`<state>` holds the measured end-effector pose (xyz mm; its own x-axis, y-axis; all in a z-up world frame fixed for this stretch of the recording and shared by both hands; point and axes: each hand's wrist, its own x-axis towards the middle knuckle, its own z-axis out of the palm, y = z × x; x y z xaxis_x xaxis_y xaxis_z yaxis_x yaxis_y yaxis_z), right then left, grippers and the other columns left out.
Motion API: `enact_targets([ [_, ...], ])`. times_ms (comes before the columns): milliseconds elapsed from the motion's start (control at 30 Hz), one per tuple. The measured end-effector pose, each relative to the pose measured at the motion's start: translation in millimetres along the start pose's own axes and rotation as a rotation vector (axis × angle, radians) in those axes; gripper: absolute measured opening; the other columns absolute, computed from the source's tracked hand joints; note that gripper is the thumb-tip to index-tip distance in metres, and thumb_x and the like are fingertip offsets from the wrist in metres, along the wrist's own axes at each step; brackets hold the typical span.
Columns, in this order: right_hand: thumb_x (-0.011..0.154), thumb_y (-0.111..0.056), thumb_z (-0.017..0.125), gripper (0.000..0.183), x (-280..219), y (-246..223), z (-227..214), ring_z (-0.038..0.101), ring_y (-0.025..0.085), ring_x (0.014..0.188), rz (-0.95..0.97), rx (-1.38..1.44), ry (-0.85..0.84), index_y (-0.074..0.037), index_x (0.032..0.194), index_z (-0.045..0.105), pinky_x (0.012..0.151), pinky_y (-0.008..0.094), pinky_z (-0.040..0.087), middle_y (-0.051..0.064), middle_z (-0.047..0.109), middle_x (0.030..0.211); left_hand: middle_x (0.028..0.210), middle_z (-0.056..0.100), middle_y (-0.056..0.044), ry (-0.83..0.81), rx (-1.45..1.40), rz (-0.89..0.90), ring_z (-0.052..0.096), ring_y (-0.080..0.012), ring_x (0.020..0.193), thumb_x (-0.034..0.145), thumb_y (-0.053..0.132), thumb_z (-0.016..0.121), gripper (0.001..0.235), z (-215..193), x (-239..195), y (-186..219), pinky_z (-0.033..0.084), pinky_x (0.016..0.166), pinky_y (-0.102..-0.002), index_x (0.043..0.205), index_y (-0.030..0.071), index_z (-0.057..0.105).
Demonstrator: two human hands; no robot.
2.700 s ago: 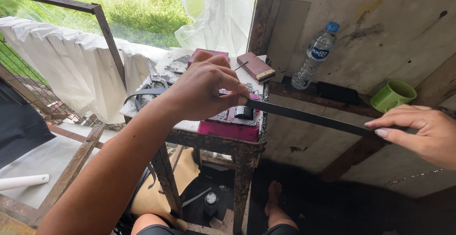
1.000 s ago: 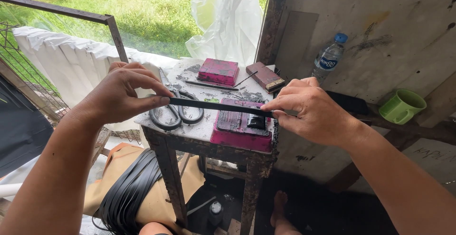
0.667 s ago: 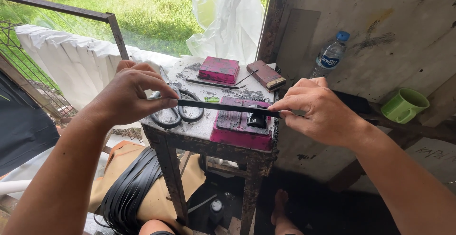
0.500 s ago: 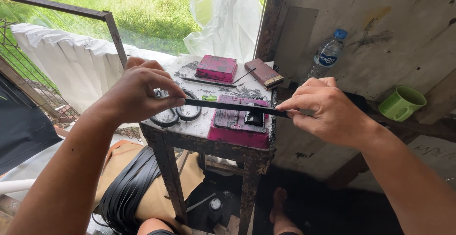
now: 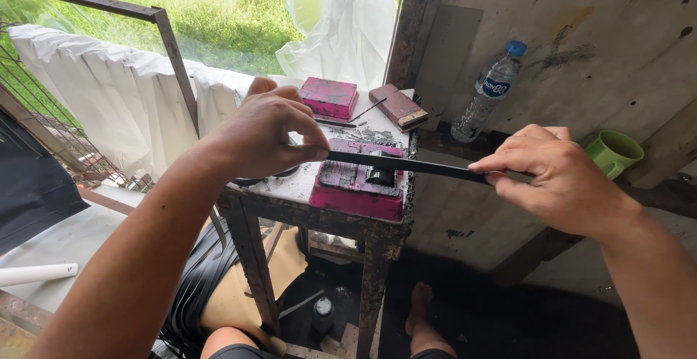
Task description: Applying edge finish to long leather strips using a manual applicator and hanging them to dry with clothespins.
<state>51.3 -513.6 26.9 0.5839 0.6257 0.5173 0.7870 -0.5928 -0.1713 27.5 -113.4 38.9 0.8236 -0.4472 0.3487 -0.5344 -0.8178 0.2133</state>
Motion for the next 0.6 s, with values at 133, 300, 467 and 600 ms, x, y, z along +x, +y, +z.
enact_targets([
  [133, 0.079, -0.008, 0.078, 0.025, -11.8, 5.9, -10.5, 0.068, 0.01, 0.093, 0.04, 0.007, 0.005, -0.023, 0.098, 0.084, 0.106, 0.035, 0.04, -0.009, 0.079, 0.086, 0.092, 0.081, 0.017, 0.031, -0.001, 0.101, 0.055, -0.0126, 0.094, 0.085, 0.044, 0.078, 0.014, 3.8, 9.0, 11.4, 0.025, 0.096, -0.04, 0.091, 0.033, 0.084],
  [300, 0.077, -0.009, 0.078, 0.028, -27.8, 14.6, -20.4, 0.068, 0.009, 0.097, 0.135, -0.02, -0.001, -0.025, 0.099, 0.085, 0.11, 0.035, 0.036, -0.01, 0.079, 0.09, 0.094, 0.08, 0.015, 0.023, -0.028, 0.124, 0.054, -0.0135, 0.095, 0.085, 0.046, 0.077, 0.017, 8.2, 19.5, 25.6, 0.026, 0.095, -0.041, 0.092, 0.033, 0.084],
  [467, 0.077, -0.006, 0.079, 0.026, -38.0, 15.8, -29.5, 0.069, 0.01, 0.097, 0.135, -0.027, 0.021, -0.021, 0.097, 0.085, 0.105, 0.031, 0.044, -0.008, 0.081, 0.09, 0.087, 0.08, 0.017, 0.052, -0.046, 0.22, 0.055, -0.014, 0.091, 0.086, 0.045, 0.077, 0.015, 16.2, 30.3, 32.2, 0.026, 0.095, -0.04, 0.088, 0.032, 0.084],
  [600, 0.078, -0.006, 0.078, 0.024, -45.7, 19.5, -32.5, 0.068, 0.009, 0.096, 0.162, -0.027, 0.025, -0.021, 0.096, 0.084, 0.111, 0.032, 0.039, -0.009, 0.081, 0.09, 0.09, 0.08, 0.018, 0.024, -0.065, 0.198, 0.051, -0.0134, 0.096, 0.084, 0.046, 0.078, 0.015, 19.9, 37.0, 37.5, 0.025, 0.096, -0.041, 0.089, 0.033, 0.084],
])
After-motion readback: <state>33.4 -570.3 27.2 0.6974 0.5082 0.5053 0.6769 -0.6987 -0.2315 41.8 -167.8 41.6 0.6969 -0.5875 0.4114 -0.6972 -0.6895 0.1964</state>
